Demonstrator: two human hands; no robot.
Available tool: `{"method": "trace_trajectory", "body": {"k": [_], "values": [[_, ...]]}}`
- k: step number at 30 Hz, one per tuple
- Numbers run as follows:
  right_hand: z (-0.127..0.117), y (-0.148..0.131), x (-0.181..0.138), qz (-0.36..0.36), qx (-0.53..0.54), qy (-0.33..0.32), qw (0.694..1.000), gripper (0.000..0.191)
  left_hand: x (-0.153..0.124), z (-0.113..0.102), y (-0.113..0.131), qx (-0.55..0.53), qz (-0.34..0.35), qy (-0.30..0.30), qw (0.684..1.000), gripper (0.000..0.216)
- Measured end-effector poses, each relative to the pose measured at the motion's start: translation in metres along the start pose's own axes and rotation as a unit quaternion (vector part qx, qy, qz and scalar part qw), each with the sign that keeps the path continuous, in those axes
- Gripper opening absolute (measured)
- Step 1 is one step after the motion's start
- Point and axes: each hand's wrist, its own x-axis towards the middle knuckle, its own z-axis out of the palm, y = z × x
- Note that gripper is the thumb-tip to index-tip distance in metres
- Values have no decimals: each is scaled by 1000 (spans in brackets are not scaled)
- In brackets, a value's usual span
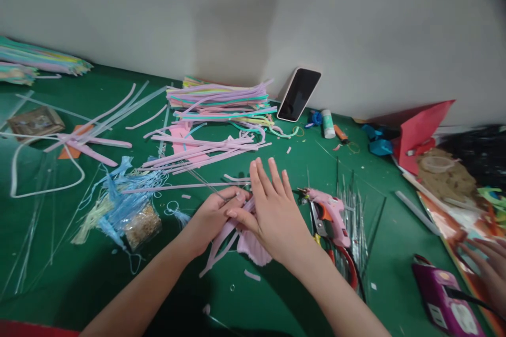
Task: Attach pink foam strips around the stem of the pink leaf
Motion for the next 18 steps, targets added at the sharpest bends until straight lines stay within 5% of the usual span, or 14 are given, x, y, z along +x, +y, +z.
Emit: {"method": "trace_trajectory", "body": {"k": [5, 10, 18], "values": [[-3, 5, -5, 64, 171, 92, 979, 70, 0, 2, 4, -19, -22, 4, 1000, 23], [-3, 27, -12, 165, 388, 150, 894, 53, -1, 1, 11, -54, -60, -2, 997, 26], [7, 28, -1, 143, 369, 104, 913, 36, -2, 0, 0, -44, -34, -43, 998, 29]]}}
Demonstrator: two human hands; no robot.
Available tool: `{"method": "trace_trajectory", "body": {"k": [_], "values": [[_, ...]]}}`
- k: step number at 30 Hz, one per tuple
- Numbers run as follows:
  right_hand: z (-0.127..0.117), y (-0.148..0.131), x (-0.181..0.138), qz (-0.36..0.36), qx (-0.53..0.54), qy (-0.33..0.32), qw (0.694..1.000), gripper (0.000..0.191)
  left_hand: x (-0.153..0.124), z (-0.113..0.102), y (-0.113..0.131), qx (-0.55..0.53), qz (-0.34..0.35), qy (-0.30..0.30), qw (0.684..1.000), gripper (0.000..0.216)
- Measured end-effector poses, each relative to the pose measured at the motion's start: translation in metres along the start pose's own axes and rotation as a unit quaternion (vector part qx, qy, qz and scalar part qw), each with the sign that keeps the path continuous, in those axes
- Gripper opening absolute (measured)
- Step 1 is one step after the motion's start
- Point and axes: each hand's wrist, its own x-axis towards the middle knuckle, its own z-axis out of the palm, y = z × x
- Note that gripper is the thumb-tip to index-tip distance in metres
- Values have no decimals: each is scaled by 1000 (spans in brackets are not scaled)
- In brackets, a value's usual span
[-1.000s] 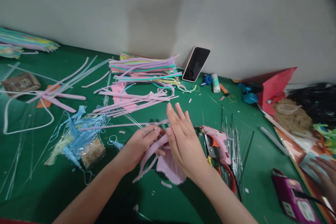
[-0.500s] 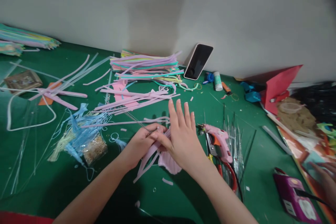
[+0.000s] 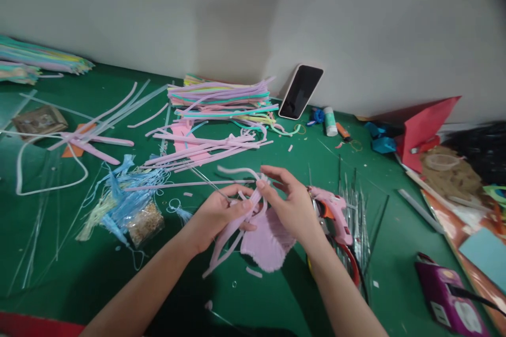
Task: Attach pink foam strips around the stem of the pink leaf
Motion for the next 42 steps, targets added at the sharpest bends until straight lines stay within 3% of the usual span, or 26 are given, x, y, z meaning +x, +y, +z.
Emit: {"method": "trace_trajectory", "body": {"k": [5, 7, 9, 10, 12, 14, 16, 22, 28, 36, 42], "values": [[-3, -3, 2, -76, -117, 44, 989, 34, 2, 2, 2, 4, -20, 10, 1000, 30], [-10, 1, 2, -54, -107, 97, 988, 37, 2, 1, 4, -4, -29, 20, 999, 32], [-18, 7, 1, 19, -40, 110, 993, 40, 2, 0, 5, -15, -36, 28, 999, 31], [-22, 10, 0, 62, 6, 81, 995, 44, 2, 0, 6, -20, -39, 29, 999, 30], [-26, 13, -3, 135, 103, -37, 985, 50, 2, -2, 5, -21, -47, 25, 998, 28], [-24, 14, -5, 169, 186, -154, 956, 50, 2, -3, 4, -4, -61, 16, 998, 28], [-20, 12, -6, 179, 250, -204, 930, 42, 3, -3, 2, 18, -75, 13, 997, 30], [-15, 12, -5, 209, 334, -171, 903, 30, 5, -4, 2, 10, -65, 23, 998, 29], [-27, 15, -8, 206, 323, -202, 901, 20, 5, -10, 2, 18, -70, 17, 997, 27], [-27, 27, -16, 134, 356, -288, 879, 22, 4, -11, 1, -32, -49, -29, 998, 27], [-24, 25, -18, 84, 288, -290, 909, 19, 4, -9, 1, -38, -59, -52, 996, 28]]}}
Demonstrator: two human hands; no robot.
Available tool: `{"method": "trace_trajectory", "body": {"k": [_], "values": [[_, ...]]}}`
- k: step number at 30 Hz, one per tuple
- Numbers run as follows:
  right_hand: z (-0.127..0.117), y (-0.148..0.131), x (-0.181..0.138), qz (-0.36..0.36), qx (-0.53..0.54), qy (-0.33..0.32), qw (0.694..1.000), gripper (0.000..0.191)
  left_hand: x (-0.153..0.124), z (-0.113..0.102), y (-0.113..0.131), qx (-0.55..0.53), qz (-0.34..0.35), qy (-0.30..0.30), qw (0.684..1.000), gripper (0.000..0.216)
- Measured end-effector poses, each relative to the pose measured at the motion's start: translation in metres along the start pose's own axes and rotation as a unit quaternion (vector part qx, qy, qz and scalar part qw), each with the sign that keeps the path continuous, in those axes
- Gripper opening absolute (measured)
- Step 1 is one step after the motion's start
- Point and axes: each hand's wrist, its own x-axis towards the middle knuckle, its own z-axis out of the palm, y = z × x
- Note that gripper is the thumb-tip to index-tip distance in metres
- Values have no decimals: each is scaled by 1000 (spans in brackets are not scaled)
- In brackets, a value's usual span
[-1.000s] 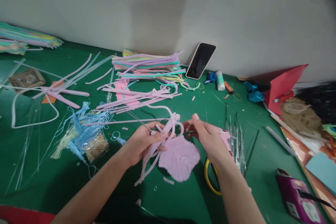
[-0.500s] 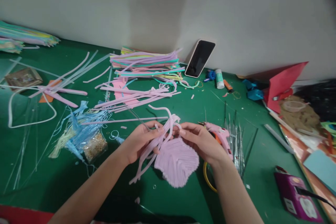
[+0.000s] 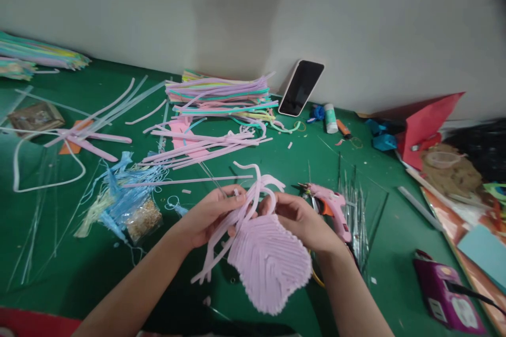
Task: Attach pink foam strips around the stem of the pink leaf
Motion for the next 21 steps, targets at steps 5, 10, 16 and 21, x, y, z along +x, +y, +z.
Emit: {"method": "trace_trajectory", "body": {"k": [5, 10, 16, 21], "values": [[11, -2, 5, -79, -284, 100, 950, 10, -1, -1, 0, -23, 2, -15, 1000, 32], [5, 6, 8, -116, -483, 244, 833, 15, -3, -4, 1, -8, -26, -52, 998, 33], [5, 5, -9, -11, -246, 397, 884, 20, -3, -5, 3, 16, -2, -30, 999, 31], [19, 3, -32, 58, -157, 354, 920, 39, -2, -5, 2, 3, 1, 3, 1000, 29]]}}
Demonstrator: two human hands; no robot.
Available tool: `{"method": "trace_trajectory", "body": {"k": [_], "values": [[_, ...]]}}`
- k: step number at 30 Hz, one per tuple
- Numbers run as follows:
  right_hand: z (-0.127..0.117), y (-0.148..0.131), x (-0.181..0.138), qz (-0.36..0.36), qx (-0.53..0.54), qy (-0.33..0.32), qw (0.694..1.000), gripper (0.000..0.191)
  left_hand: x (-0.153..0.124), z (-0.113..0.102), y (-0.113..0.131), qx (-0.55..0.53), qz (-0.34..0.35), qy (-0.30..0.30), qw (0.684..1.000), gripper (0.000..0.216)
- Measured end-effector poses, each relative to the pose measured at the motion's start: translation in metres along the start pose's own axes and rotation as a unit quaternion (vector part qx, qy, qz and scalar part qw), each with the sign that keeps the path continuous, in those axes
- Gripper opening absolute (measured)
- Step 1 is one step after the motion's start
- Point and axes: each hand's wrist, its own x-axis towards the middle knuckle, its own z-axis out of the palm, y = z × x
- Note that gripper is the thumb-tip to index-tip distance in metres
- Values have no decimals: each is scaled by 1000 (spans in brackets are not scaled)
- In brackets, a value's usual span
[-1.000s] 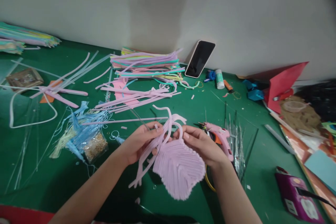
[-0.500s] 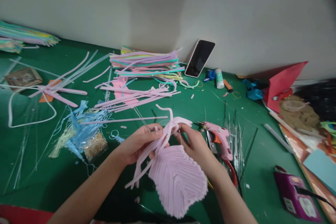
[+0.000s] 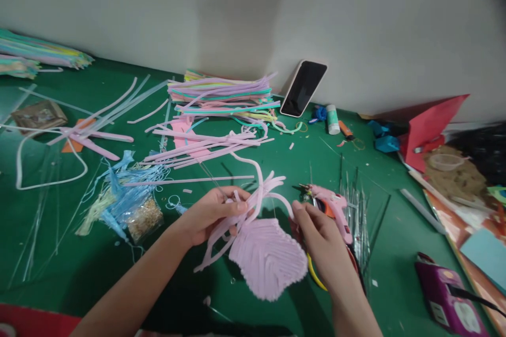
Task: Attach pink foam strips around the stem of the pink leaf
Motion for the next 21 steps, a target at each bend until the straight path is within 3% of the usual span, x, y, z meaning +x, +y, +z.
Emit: {"method": "trace_trajectory", "body": {"k": [2, 6, 8, 10, 12, 15, 21], "values": [[0, 1, -5, 17, 46, 6, 999, 39, 0, 0, -1, -2, -2, 8, 1000, 29], [3, 6, -8, 23, 232, 142, 962, 35, 1, 4, -1, 1, 6, 42, 999, 31], [4, 7, -7, 25, 273, 165, 947, 34, 1, 6, 0, 0, 17, 66, 998, 30], [3, 5, -4, 27, 228, 99, 968, 28, 1, 9, 0, 2, 22, 79, 997, 30], [3, 0, 1, 13, 122, -22, 992, 29, 2, 10, -1, 6, 14, 79, 997, 30], [6, -7, 11, -25, 29, -155, 987, 27, 4, 11, -3, 7, 1, 79, 997, 27], [17, -8, 25, -47, 73, -154, 984, 24, 5, 10, -5, 48, 1, 88, 995, 28]]}}
